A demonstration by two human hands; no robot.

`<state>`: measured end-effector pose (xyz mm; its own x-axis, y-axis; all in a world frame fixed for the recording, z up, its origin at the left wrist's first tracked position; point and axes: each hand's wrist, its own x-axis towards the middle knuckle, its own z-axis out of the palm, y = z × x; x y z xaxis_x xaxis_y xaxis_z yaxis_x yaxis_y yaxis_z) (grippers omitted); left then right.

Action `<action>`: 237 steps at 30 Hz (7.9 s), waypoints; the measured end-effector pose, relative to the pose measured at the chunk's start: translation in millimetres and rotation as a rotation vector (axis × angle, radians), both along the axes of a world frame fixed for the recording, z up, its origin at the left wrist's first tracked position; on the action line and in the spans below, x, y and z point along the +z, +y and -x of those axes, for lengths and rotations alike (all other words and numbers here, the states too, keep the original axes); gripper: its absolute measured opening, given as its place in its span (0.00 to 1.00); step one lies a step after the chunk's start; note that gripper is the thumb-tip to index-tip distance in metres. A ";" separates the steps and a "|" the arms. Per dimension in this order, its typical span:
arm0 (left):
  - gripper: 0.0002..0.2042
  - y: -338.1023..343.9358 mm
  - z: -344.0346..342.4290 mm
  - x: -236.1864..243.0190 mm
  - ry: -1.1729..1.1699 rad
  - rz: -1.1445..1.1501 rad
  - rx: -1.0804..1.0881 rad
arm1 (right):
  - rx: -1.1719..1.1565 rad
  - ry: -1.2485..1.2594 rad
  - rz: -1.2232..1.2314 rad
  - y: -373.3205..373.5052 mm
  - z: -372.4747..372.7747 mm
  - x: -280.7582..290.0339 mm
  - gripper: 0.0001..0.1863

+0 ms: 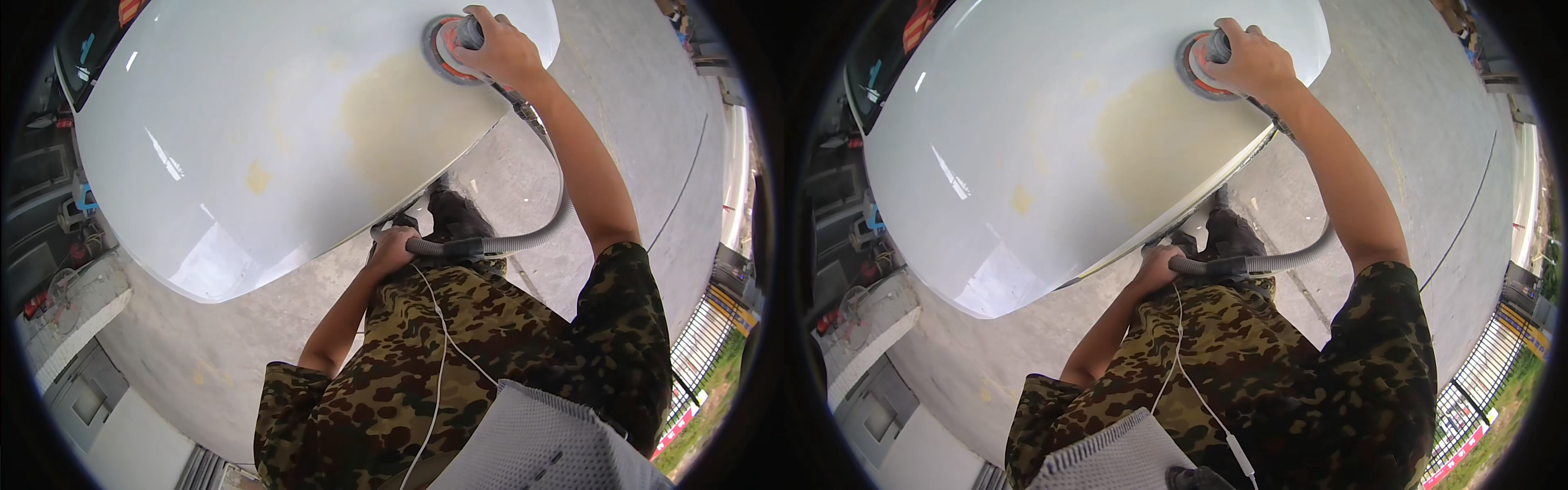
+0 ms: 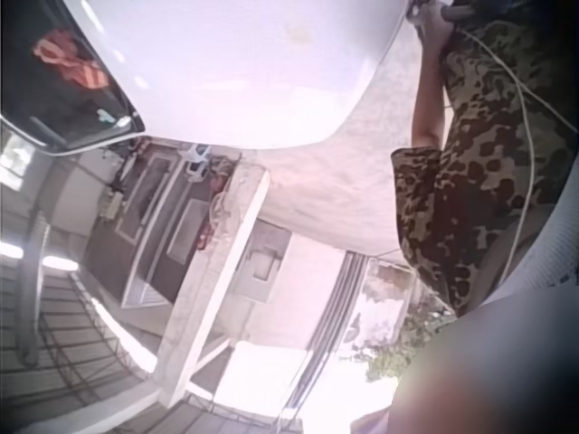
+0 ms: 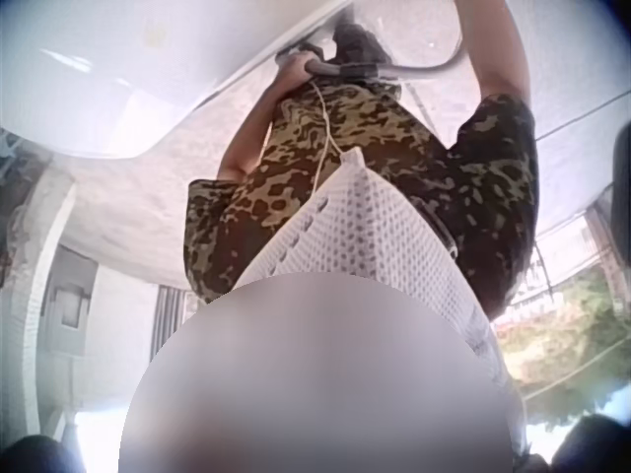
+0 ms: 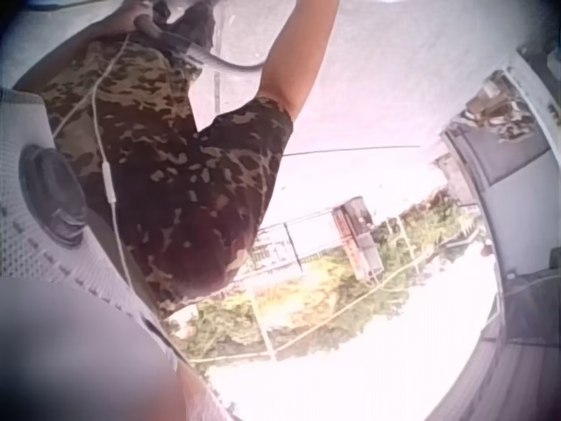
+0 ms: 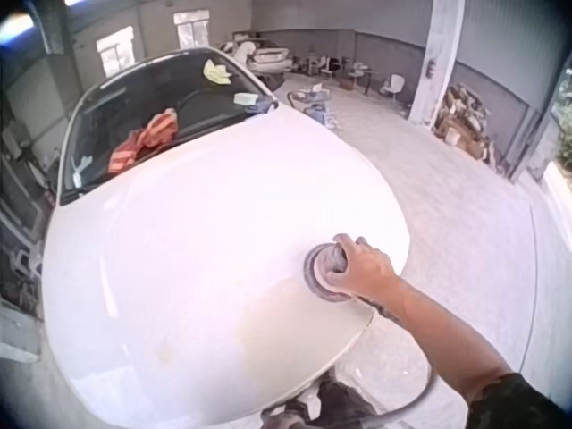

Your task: The person uses an orbital sander to smooth the surface of a white car hood. They move the sander in circular motions across the hood and occasionally wipe the surface with their hand to check the finish.

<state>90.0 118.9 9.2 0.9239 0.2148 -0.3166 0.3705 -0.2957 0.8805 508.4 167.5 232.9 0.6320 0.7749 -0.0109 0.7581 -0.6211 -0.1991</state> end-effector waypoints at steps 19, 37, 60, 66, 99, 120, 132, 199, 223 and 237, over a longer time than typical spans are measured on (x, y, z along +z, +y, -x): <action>0.11 -6.1 -9.8 4.2 0.067 -0.025 -0.042 | 0.359 0.158 -0.080 54.0 87.9 10.5 0.36; 0.09 -3.6 -8.7 -0.3 0.052 -0.028 -0.018 | -0.086 0.002 -0.035 -15.8 -24.8 -9.1 0.41; 0.10 -16.7 -14.1 -6.4 0.015 -0.017 -0.094 | 0.032 -0.011 -0.060 32.0 19.9 -12.4 0.39; 0.10 -13.6 -13.3 -1.8 0.045 -0.042 -0.098 | -0.152 -0.027 -0.127 19.4 -12.4 6.4 0.37; 0.10 -4.9 -20.5 -12.5 -0.023 0.011 -0.043 | -0.058 0.174 0.003 14.1 -1.3 9.8 0.34; 0.10 -15.6 -25.8 -18.0 -0.002 0.012 -0.086 | 0.011 -0.015 -0.039 -9.4 10.1 -13.3 0.38; 0.09 -15.3 -10.2 -18.6 -0.001 -0.033 -0.019 | -0.223 -0.071 0.027 -51.7 -49.7 -13.3 0.43; 0.09 -29.2 -19.3 -15.5 0.008 -0.013 0.042 | 0.059 0.037 -0.066 17.9 15.2 -18.3 0.37; 0.11 -27.6 -7.9 -9.2 0.057 -0.052 0.000 | 0.189 0.031 -0.099 35.1 65.3 -8.2 0.35; 0.08 -23.3 -11.0 -13.0 -0.006 -0.037 -0.017 | -0.048 0.054 -0.131 -19.7 -52.6 -30.4 0.43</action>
